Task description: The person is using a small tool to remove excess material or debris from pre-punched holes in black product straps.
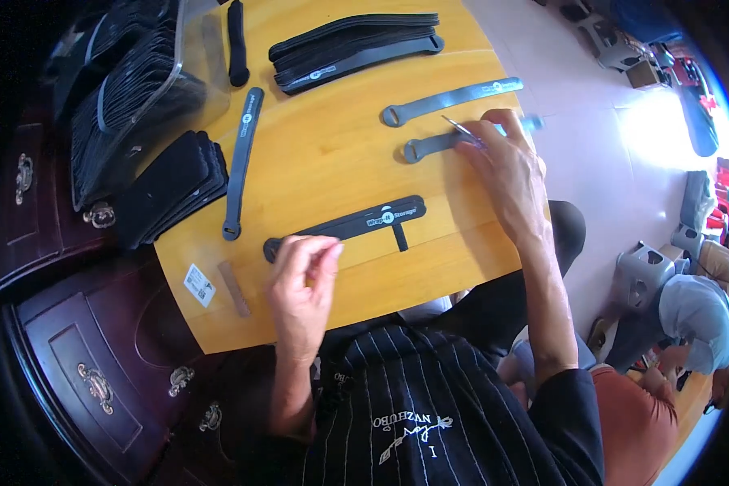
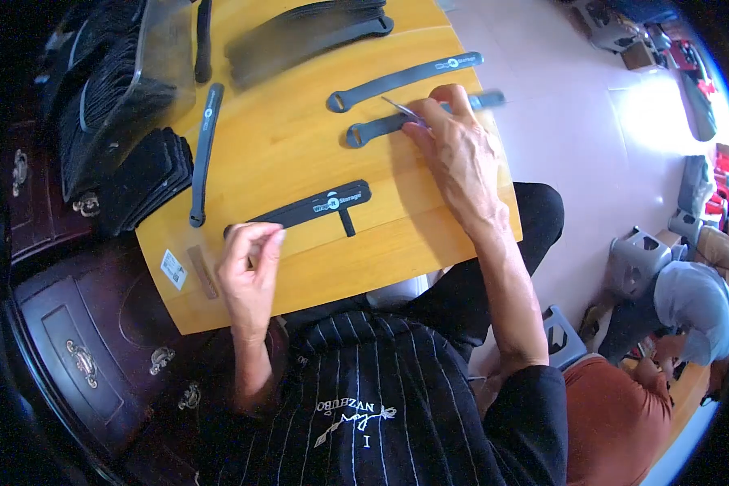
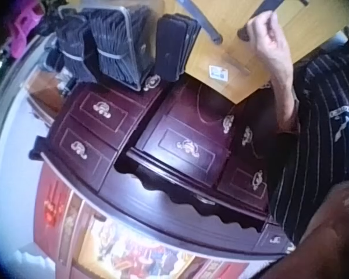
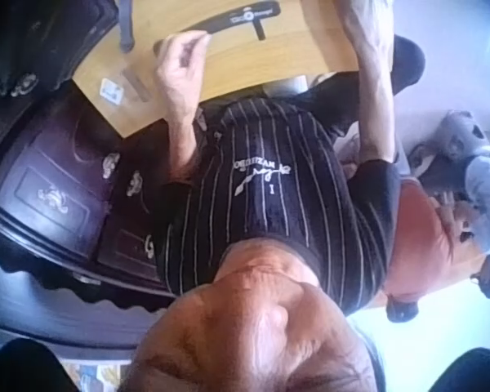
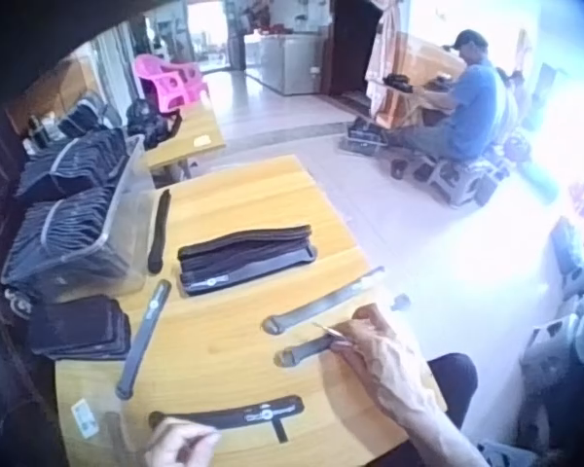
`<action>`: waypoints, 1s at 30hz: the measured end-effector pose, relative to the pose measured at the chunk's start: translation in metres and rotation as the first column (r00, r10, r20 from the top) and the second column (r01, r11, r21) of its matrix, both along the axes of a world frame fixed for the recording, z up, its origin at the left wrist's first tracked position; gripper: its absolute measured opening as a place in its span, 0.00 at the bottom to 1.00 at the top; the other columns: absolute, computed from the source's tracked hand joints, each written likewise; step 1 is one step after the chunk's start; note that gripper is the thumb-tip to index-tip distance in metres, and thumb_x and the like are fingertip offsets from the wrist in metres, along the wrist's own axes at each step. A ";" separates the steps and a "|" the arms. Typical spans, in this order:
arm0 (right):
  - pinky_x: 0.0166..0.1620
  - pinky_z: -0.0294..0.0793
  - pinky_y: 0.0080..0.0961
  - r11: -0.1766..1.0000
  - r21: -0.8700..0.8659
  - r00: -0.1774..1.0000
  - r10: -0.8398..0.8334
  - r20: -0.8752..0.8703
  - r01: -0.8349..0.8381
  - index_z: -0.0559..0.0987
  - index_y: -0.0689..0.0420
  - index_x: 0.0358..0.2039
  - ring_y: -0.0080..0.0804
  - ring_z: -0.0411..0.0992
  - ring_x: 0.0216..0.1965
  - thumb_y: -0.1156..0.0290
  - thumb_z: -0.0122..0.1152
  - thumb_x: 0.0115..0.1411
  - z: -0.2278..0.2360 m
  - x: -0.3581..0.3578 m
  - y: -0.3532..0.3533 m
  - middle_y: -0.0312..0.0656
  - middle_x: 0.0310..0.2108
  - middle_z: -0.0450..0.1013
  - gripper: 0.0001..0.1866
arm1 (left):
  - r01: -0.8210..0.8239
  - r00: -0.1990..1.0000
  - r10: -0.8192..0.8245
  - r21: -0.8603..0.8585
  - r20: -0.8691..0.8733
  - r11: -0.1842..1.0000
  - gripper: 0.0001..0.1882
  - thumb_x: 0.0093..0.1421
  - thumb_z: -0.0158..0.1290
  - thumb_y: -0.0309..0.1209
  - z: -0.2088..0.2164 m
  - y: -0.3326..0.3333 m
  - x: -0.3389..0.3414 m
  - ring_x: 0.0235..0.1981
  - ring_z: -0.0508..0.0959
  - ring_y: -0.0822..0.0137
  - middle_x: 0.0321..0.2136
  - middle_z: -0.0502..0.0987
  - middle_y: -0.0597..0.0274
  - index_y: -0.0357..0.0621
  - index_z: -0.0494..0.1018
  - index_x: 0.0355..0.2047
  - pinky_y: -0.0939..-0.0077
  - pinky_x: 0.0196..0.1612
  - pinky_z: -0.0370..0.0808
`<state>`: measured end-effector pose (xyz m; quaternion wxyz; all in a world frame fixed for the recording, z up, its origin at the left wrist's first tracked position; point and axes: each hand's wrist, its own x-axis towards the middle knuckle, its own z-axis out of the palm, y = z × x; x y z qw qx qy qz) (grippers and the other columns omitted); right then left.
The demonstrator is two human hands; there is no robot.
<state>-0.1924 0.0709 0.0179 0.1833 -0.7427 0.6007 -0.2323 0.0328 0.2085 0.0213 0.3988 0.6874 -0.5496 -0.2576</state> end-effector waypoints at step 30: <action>0.27 0.63 0.16 0.762 0.583 0.904 0.006 0.428 -0.281 0.79 0.61 0.31 0.14 0.63 0.22 0.68 0.66 0.55 0.012 0.000 0.074 0.30 0.17 0.69 0.10 | -0.100 0.510 0.287 0.276 -0.811 0.956 0.08 0.62 0.50 0.22 -0.011 0.056 0.054 0.31 0.81 0.63 0.33 0.78 0.54 0.30 0.74 0.40 0.73 0.35 0.81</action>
